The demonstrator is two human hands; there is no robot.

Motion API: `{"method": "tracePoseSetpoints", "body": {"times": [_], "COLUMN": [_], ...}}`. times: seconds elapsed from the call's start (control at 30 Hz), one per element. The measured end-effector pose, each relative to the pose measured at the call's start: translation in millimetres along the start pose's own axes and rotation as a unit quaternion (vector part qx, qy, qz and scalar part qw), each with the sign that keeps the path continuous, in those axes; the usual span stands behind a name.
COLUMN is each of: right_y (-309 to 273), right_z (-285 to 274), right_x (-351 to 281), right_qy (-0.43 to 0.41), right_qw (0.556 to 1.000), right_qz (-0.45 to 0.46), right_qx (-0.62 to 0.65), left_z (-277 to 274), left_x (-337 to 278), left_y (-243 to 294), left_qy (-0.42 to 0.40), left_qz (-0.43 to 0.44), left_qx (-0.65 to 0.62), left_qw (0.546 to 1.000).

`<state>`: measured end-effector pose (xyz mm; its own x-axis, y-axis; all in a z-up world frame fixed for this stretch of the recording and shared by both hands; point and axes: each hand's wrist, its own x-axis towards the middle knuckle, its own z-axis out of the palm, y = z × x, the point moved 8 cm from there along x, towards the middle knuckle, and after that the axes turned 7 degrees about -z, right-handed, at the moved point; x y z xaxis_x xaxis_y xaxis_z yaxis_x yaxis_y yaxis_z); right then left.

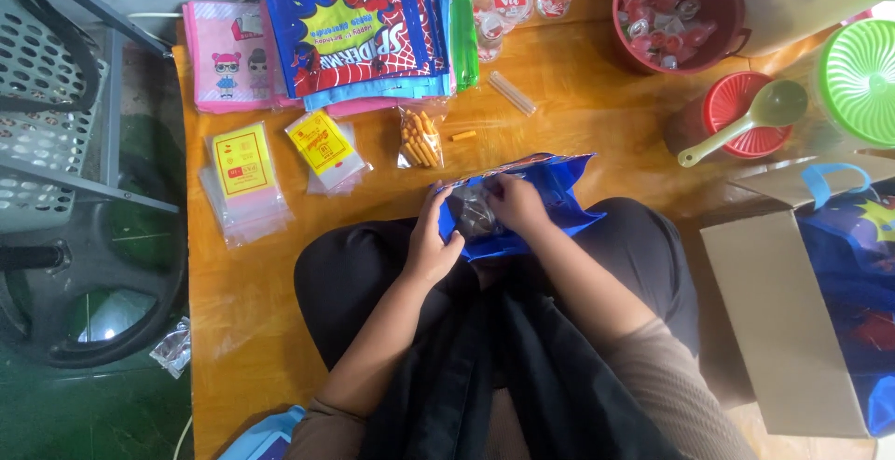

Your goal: The person is packaging various snacks into small plastic bags and then into larger gift bags.

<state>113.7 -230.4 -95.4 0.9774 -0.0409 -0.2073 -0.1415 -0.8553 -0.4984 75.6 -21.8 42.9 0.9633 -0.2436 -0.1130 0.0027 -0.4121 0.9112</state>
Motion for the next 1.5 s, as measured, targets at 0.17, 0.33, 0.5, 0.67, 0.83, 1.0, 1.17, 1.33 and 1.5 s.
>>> {"method": "tracePoseSetpoints", "body": {"times": [0.17, 0.33, 0.5, 0.67, 0.83, 1.0, 1.17, 1.33, 1.5], "right_y": [-113.1, -133.4, -74.2, -95.0, -84.6, -155.4, -59.1, 5.4, 31.5], "right_z": [-128.1, -89.1, 149.9, 191.1, 145.0, -52.2, -81.9, -41.7, 17.2], "right_x": [-23.5, 75.1, 217.6, 194.2, 177.2, 59.3, -11.2, -25.1, -12.8], "right_qy": [0.001, 0.035, -0.233, -0.201, -0.127, -0.208, -0.309, -0.271, -0.232], "right_qw": [0.938, 0.874, 0.972, 0.978, 0.991, 0.765, 0.738, 0.903, 0.972], "right_qz": [-0.045, -0.037, -0.034, 0.016, -0.001, -0.194, -0.203, -0.023, 0.018], "right_qx": [0.344, 0.482, 0.023, -0.062, 0.044, 0.577, 0.564, 0.333, 0.008], "left_z": [13.0, 39.4, 51.0, 45.8, 56.4, 38.4, 14.9, 0.6, -6.2], "left_x": [3.4, 6.4, 6.7, 6.0, 11.7, 17.3, 19.1, 15.7, 6.1], "left_y": [-20.2, -49.1, -74.9, -79.3, -75.9, -73.1, -53.6, -38.2, -28.8], "left_qy": [-0.017, -0.072, -0.128, -0.12, -0.148, -0.078, 0.044, 0.12, 0.16], "left_qz": [-0.015, -0.008, -0.022, -0.039, 0.003, -0.048, 0.022, 0.085, 0.169], "left_qx": [0.006, 0.023, 0.022, -0.032, -0.047, 0.034, 0.012, 0.027, 0.113], "left_qw": [1.0, 0.997, 0.991, 0.992, 0.988, 0.995, 0.999, 0.989, 0.966]}}
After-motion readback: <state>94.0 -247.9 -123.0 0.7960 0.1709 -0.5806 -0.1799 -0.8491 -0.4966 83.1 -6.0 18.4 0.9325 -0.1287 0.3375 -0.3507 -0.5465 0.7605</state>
